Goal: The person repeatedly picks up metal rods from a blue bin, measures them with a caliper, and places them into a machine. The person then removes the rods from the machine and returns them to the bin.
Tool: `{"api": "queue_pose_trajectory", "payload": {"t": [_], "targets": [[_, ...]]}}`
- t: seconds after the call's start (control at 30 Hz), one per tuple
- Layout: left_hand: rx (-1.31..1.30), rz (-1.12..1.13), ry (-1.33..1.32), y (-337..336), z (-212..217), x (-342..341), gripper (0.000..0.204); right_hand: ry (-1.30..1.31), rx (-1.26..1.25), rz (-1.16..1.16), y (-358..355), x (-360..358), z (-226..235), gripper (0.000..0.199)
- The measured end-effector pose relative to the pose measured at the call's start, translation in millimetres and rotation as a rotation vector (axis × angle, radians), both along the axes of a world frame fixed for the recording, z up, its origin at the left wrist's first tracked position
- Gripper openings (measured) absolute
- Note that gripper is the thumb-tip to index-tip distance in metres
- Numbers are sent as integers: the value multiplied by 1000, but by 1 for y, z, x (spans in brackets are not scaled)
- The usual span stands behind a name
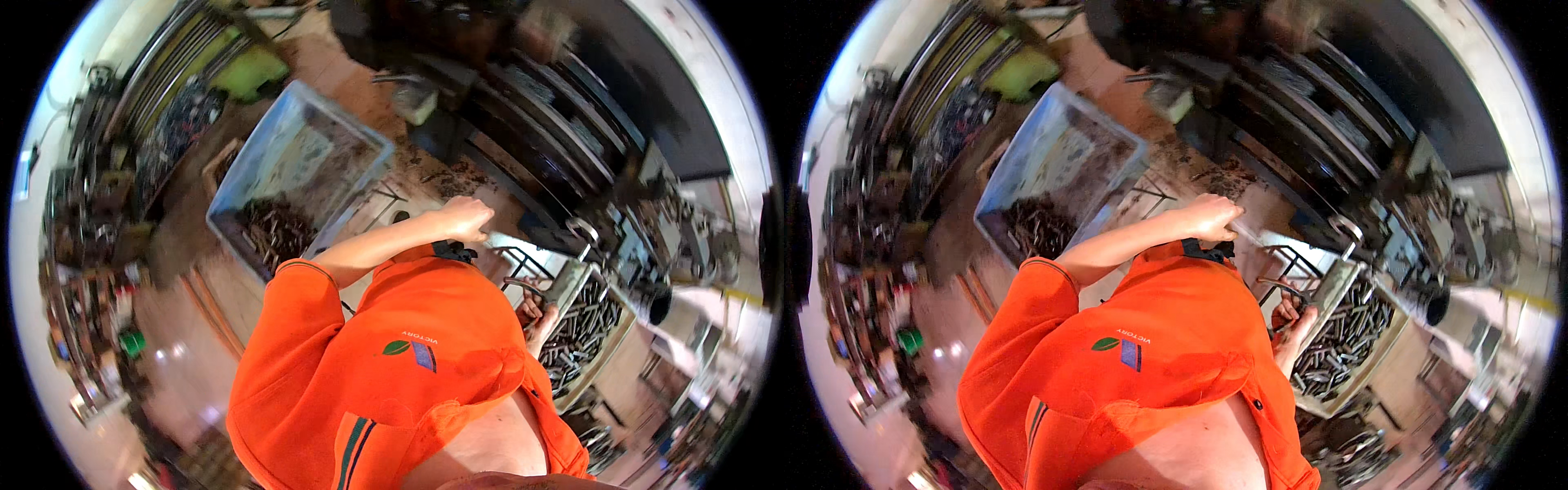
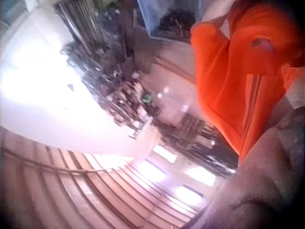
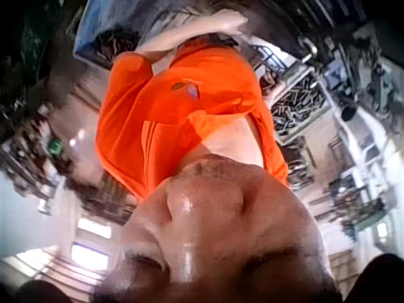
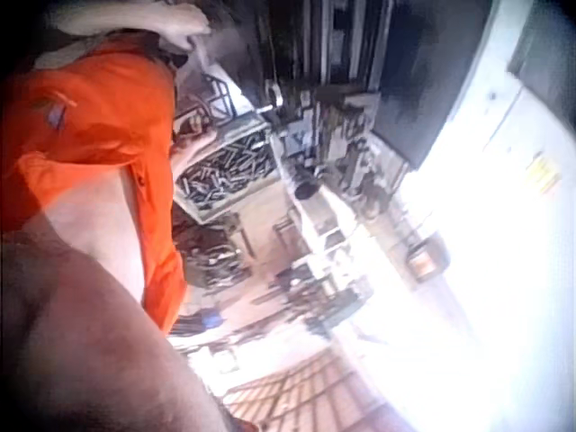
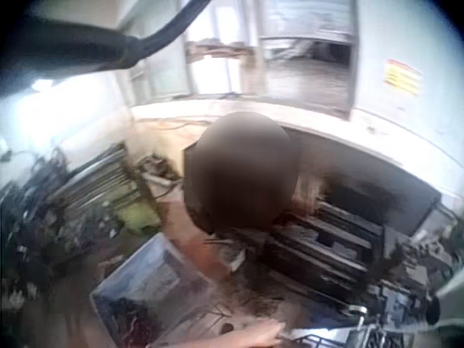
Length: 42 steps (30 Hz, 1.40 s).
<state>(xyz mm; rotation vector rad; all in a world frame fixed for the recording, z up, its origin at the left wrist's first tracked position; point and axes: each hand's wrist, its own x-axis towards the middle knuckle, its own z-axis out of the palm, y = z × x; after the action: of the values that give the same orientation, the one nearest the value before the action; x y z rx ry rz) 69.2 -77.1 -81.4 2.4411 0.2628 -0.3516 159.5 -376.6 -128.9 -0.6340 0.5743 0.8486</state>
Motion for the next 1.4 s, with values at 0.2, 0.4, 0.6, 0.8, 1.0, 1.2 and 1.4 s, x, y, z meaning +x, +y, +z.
{"api": "queue_pose_trajectory", "payload": {"t": [0.2,0.4,0.6,0.8,1.0,1.2,1.4], "targets": [[15,515,-47,86,-16,-152,43,90,-3,440,84,1,-8,57],[239,1301,140,191,-52,-396,39,-39,22,680,132,-16,-19,57],[377,1287,472,220,-100,-475,43,-109,-58,767,176,-38,-4,45],[363,1113,619,236,-144,-467,36,-126,-186,636,195,-57,27,43],[367,1063,662,238,-150,-465,23,-85,-166,596,174,-43,19,52],[-215,1626,-19,224,-89,-450,25,-143,-117,622,179,-44,28,46],[-1150,1219,-639,187,-3,-314,35,-582,-219,964,231,-49,83,25]]}}
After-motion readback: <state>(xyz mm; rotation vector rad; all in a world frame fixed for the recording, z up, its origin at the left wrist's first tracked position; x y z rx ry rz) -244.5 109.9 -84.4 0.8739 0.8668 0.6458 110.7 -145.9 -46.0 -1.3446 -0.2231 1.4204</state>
